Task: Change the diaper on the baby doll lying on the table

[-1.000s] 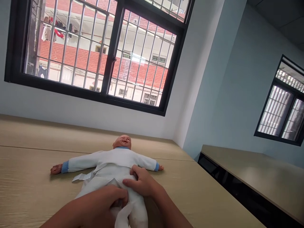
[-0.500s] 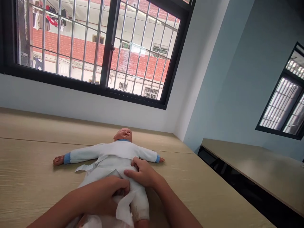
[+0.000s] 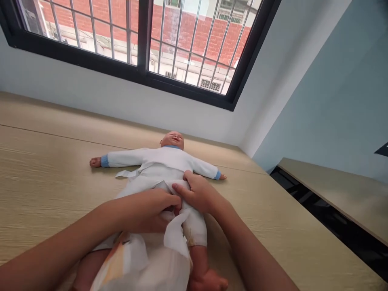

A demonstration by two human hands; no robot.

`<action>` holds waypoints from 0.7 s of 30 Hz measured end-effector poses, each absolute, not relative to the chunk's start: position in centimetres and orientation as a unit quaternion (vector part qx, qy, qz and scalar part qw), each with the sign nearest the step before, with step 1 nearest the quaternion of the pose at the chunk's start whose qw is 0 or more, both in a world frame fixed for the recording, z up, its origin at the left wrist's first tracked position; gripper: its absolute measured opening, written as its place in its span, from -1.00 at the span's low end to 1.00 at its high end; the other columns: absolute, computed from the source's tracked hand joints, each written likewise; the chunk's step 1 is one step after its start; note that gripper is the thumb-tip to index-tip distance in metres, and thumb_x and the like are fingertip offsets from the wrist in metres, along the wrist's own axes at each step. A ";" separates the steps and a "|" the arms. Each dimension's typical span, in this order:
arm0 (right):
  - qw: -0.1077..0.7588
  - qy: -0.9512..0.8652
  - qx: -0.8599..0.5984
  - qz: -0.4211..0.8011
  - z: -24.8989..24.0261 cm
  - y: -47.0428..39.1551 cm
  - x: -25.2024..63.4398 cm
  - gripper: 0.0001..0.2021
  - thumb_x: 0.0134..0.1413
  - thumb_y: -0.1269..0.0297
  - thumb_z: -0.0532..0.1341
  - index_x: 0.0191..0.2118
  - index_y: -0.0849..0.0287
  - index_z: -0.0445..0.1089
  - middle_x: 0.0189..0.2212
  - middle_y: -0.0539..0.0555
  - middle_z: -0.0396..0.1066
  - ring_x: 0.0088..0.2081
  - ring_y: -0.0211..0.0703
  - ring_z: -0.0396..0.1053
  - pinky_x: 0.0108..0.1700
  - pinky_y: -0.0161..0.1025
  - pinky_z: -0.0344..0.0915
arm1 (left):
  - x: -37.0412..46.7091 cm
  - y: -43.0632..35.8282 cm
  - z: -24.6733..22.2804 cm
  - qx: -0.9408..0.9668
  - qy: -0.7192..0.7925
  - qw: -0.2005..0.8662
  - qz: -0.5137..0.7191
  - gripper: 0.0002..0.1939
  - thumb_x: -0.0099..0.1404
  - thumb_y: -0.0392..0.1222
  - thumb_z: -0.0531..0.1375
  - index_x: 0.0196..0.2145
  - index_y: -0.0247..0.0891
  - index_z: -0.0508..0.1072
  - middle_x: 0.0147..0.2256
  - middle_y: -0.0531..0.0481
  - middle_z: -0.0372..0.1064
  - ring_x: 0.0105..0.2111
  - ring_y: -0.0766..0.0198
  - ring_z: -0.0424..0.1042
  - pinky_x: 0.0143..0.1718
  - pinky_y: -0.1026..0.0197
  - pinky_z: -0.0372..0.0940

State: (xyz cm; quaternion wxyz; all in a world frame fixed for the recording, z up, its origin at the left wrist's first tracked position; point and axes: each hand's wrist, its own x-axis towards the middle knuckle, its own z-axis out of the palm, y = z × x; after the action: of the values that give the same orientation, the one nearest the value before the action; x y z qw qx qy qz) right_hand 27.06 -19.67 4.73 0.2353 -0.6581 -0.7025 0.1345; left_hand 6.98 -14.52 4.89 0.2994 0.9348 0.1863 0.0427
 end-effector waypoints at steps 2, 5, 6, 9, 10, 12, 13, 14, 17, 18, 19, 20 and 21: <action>0.236 -0.701 -0.656 0.153 4.7 -19.7 27.2 -0.61 0.31 -0.13 0.18 -0.30 0.11 0.21 -0.42 -0.01 0.34 -0.41 -0.19 0.21 -0.35 -0.21 0.01 | 7.0 -14.3 4.8 0.935 0.188 0.300 0.029 -0.86 0.19 -0.15 0.26 -0.28 -0.19 0.50 -0.39 0.12 0.38 -0.44 0.29 0.22 -0.45 0.26 0.02; 0.237 -0.700 -0.651 0.174 4.6 -19.6 27.6 -0.58 0.29 -0.20 0.16 -0.29 0.10 0.20 -0.40 -0.01 0.36 -0.38 -0.17 0.24 -0.36 -0.21 0.05 | 7.0 -14.0 4.8 0.935 0.189 0.299 0.009 -0.83 0.19 -0.09 0.29 -0.28 -0.17 0.46 -0.41 0.15 0.34 -0.46 0.31 0.19 -0.47 0.27 -0.01; 0.238 -0.699 -0.651 0.174 4.6 -19.6 27.6 -0.57 0.29 -0.20 0.15 -0.29 0.10 0.19 -0.39 -0.01 0.36 -0.38 -0.17 0.24 -0.36 -0.21 0.06 | 7.0 -14.0 4.8 0.936 0.189 0.297 0.005 -0.83 0.19 -0.09 0.29 -0.27 -0.16 0.45 -0.42 0.15 0.32 -0.45 0.31 0.19 -0.47 0.28 -0.01; 0.241 -0.701 -0.650 0.168 4.5 -19.5 27.7 -0.59 0.28 -0.17 0.17 -0.29 0.09 0.17 -0.40 -0.02 0.34 -0.39 -0.17 0.21 -0.36 -0.21 0.05 | 7.0 -14.1 4.9 0.937 0.191 0.292 0.000 -0.84 0.18 -0.12 0.28 -0.27 -0.15 0.44 -0.41 0.16 0.33 -0.45 0.31 0.19 -0.46 0.28 0.00; 0.242 -0.702 -0.649 0.167 4.5 -19.4 27.7 -0.59 0.28 -0.17 0.17 -0.29 0.09 0.17 -0.40 -0.02 0.33 -0.39 -0.17 0.20 -0.36 -0.20 0.04 | 7.1 -14.2 5.0 0.937 0.193 0.290 0.000 -0.84 0.17 -0.13 0.28 -0.27 -0.15 0.44 -0.41 0.15 0.34 -0.45 0.31 0.19 -0.46 0.28 -0.01; 0.243 -0.705 -0.645 0.166 4.4 -19.3 27.7 -0.60 0.28 -0.16 0.17 -0.29 0.09 0.17 -0.41 -0.03 0.32 -0.39 -0.18 0.20 -0.35 -0.20 0.03 | 7.1 -14.3 5.0 0.938 0.195 0.286 0.005 -0.84 0.15 -0.17 0.28 -0.28 -0.15 0.44 -0.40 0.14 0.36 -0.44 0.30 0.21 -0.46 0.27 -0.01; 0.244 -0.707 -0.643 0.165 4.3 -19.2 27.7 -0.59 0.28 -0.17 0.18 -0.29 0.09 0.17 -0.42 -0.03 0.31 -0.39 -0.18 0.19 -0.35 -0.20 0.03 | 7.1 -14.3 5.0 0.938 0.195 0.286 0.009 -0.84 0.14 -0.18 0.28 -0.28 -0.15 0.44 -0.40 0.13 0.36 -0.44 0.29 0.22 -0.46 0.27 -0.01; 0.244 -0.708 -0.642 0.166 4.3 -19.2 27.8 -0.59 0.27 -0.18 0.18 -0.28 0.09 0.17 -0.43 -0.04 0.30 -0.39 -0.18 0.19 -0.35 -0.20 0.03 | 7.1 -14.3 5.0 0.938 0.193 0.287 0.011 -0.85 0.14 -0.18 0.27 -0.29 -0.15 0.44 -0.41 0.13 0.36 -0.44 0.29 0.22 -0.46 0.27 -0.01; 0.246 -0.710 -0.636 0.173 4.2 -19.2 28.0 -0.57 0.26 -0.20 0.19 -0.27 0.09 0.19 -0.43 -0.05 0.29 -0.39 -0.18 0.19 -0.35 -0.21 0.03 | 7.2 -14.2 5.0 0.937 0.186 0.295 0.010 -0.87 0.14 -0.16 0.27 -0.32 -0.16 0.42 -0.41 0.13 0.38 -0.44 0.28 0.24 -0.46 0.27 -0.01; 0.247 -0.710 -0.635 0.176 4.1 -19.2 28.1 -0.57 0.25 -0.21 0.20 -0.27 0.09 0.19 -0.43 -0.06 0.29 -0.39 -0.19 0.19 -0.35 -0.21 0.03 | 7.2 -14.2 5.0 0.937 0.184 0.297 0.009 -0.88 0.14 -0.17 0.27 -0.33 -0.16 0.42 -0.42 0.13 0.38 -0.45 0.28 0.24 -0.46 0.27 -0.02; 0.248 -0.710 -0.634 0.179 4.1 -19.2 28.2 -0.56 0.25 -0.21 0.20 -0.27 0.09 0.19 -0.43 -0.06 0.29 -0.39 -0.19 0.18 -0.35 -0.21 0.04 | 7.2 -14.1 5.0 0.937 0.181 0.298 0.011 -0.88 0.14 -0.17 0.27 -0.33 -0.16 0.42 -0.42 0.13 0.39 -0.45 0.29 0.24 -0.46 0.27 -0.02; 0.249 -0.710 -0.633 0.182 4.1 -19.1 28.3 -0.56 0.24 -0.22 0.21 -0.26 0.09 0.19 -0.43 -0.07 0.28 -0.39 -0.19 0.18 -0.35 -0.21 0.04 | 7.1 -14.1 4.9 0.937 0.179 0.298 0.014 -0.88 0.13 -0.18 0.27 -0.33 -0.16 0.42 -0.41 0.13 0.39 -0.45 0.29 0.24 -0.46 0.27 -0.02; 0.250 -0.710 -0.632 0.185 4.1 -19.1 28.3 -0.55 0.23 -0.22 0.22 -0.26 0.09 0.19 -0.43 -0.07 0.27 -0.39 -0.20 0.18 -0.35 -0.21 0.04 | 7.1 -14.1 4.9 0.938 0.176 0.298 0.018 -0.87 0.13 -0.17 0.28 -0.33 -0.16 0.42 -0.41 0.13 0.40 -0.44 0.29 0.24 -0.46 0.27 -0.02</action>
State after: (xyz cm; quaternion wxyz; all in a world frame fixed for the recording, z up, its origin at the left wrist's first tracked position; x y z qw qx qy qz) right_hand 28.33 -19.13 4.09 0.2502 -0.6321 -0.7096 0.1852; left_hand 7.13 -14.14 4.89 0.2982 0.9379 0.1761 0.0184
